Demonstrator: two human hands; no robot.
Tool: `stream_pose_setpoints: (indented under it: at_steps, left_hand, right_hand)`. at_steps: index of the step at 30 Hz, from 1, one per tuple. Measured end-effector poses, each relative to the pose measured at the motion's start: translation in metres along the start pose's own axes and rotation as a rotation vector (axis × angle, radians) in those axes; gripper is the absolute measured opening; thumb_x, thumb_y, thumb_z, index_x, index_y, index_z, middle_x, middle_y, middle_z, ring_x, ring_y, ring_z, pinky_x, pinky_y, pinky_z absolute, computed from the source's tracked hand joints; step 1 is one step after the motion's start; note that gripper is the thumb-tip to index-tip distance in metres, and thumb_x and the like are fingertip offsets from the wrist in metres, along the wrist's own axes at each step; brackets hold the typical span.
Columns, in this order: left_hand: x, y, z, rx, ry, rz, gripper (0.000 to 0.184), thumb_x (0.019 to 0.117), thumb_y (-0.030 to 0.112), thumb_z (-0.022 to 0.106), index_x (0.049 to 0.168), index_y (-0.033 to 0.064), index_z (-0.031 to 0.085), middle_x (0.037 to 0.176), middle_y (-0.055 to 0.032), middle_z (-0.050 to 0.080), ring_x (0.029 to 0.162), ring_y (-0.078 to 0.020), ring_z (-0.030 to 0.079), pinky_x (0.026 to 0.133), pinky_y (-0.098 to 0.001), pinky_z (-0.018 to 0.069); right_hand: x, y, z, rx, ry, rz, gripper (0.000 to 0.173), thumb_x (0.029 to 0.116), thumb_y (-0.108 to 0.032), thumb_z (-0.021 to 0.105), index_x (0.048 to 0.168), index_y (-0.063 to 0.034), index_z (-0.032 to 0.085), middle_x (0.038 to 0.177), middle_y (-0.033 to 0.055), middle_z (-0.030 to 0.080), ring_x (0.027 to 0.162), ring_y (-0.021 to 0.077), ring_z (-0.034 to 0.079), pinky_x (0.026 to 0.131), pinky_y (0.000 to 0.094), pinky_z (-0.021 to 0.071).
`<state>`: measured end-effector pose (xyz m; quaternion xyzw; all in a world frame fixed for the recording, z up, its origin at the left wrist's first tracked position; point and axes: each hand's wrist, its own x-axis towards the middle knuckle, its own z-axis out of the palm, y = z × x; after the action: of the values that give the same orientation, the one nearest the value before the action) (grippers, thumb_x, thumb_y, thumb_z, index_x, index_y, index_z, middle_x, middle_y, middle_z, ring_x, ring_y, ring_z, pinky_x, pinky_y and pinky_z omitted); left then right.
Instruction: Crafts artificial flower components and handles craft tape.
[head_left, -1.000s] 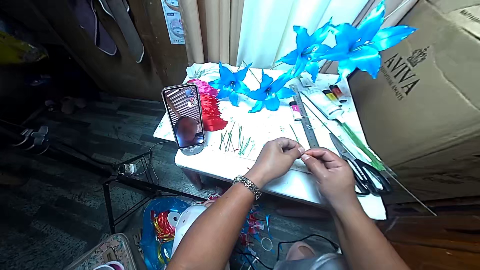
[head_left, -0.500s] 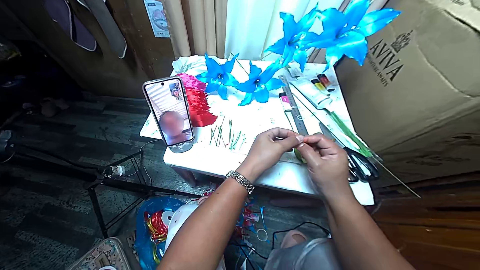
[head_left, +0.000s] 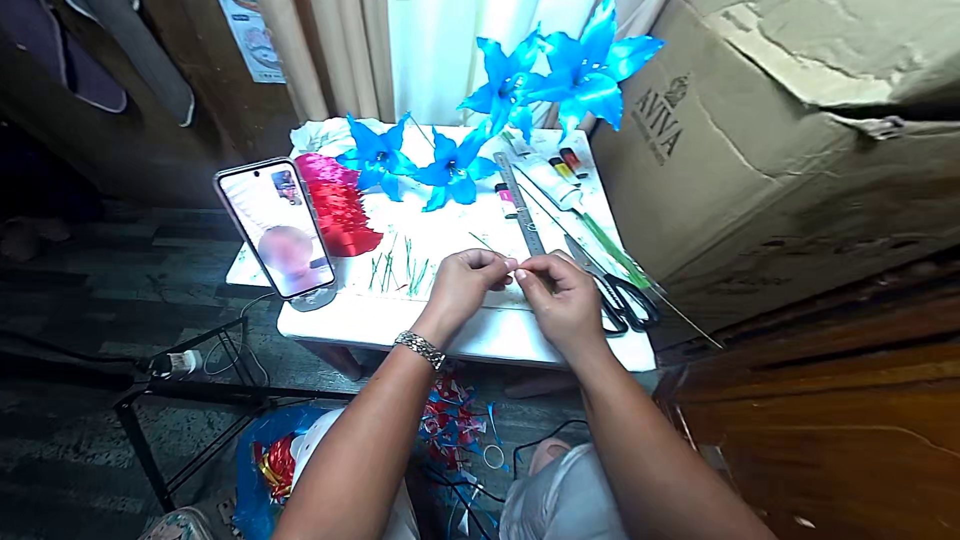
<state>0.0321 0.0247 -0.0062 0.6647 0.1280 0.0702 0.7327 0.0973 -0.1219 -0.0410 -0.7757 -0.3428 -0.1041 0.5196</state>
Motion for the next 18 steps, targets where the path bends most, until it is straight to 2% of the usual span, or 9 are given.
stream_pose_setpoints:
  at_steps: [4, 8, 11, 14, 16, 18]
  left_hand:
    - [0.003, -0.008, -0.007, 0.068, -0.003, 0.070, 0.011, 0.1024, 0.010, 0.060, 0.098, 0.0019, 0.065, 0.083, -0.0026, 0.066, 0.070, -0.0067, 0.063, 0.073, -0.0246, 0.0554]
    - [0.004, -0.006, -0.011, 0.160, -0.007, 0.146, 0.010, 0.1028, 0.008, 0.058, 0.101, 0.0008, 0.064, 0.090, -0.0026, 0.066, 0.078, -0.0048, 0.064, 0.079, -0.0243, 0.0548]
    - [0.003, -0.009, -0.014, 0.207, -0.033, 0.224, 0.008, 0.1024, 0.006, 0.058, 0.102, 0.0003, 0.063, 0.097, -0.0041, 0.066, 0.083, -0.0059, 0.064, 0.082, -0.0250, 0.0550]
    - [0.004, -0.011, -0.013, 0.202, -0.043, 0.255, 0.008, 0.1020, 0.006, 0.058, 0.101, 0.0003, 0.064, 0.098, -0.0047, 0.066, 0.082, -0.0061, 0.064, 0.080, -0.0247, 0.0552]
    - [0.004, -0.011, -0.011, 0.190, -0.041, 0.252, 0.008, 0.1015, 0.007, 0.060, 0.099, 0.0008, 0.064, 0.095, -0.0042, 0.066, 0.080, -0.0060, 0.064, 0.079, -0.0246, 0.0552]
    - [0.005, -0.012, -0.010, 0.160, -0.014, 0.237, 0.008, 0.1016, 0.008, 0.060, 0.099, 0.0010, 0.064, 0.092, -0.0035, 0.066, 0.080, -0.0064, 0.064, 0.080, -0.0256, 0.0554]
  right_hand:
    - [0.006, 0.004, 0.001, 0.098, -0.039, 0.065, 0.012, 0.0973, -0.009, 0.063, 0.098, -0.0005, 0.071, 0.102, 0.0067, 0.060, 0.088, 0.0038, 0.057, 0.076, 0.0158, 0.0476]
    - [0.013, -0.002, 0.001, 0.171, -0.105, 0.231, 0.011, 0.0974, -0.009, 0.063, 0.093, -0.0029, 0.071, 0.112, 0.0074, 0.061, 0.101, 0.0073, 0.058, 0.083, 0.0208, 0.0488]
    - [0.015, -0.006, 0.001, 0.270, -0.141, 0.321, 0.014, 0.0984, -0.005, 0.059, 0.088, -0.0016, 0.069, 0.114, 0.0073, 0.061, 0.110, 0.0076, 0.056, 0.091, 0.0227, 0.0473]
    - [0.013, -0.007, 0.000, 0.336, -0.156, 0.349, 0.018, 0.0984, -0.005, 0.057, 0.084, -0.0037, 0.067, 0.113, 0.0046, 0.062, 0.110, 0.0062, 0.056, 0.094, 0.0236, 0.0462]
    - [0.011, -0.009, -0.007, 0.274, -0.180, 0.318, 0.018, 0.1011, -0.007, 0.056, 0.089, -0.0032, 0.069, 0.119, 0.0055, 0.062, 0.109, 0.0069, 0.058, 0.091, 0.0235, 0.0483]
    - [0.010, -0.010, -0.023, 0.051, -0.201, 0.223, 0.023, 0.1057, -0.013, 0.052, 0.108, -0.0005, 0.072, 0.131, 0.0124, 0.060, 0.113, 0.0149, 0.060, 0.091, 0.0299, 0.0519]
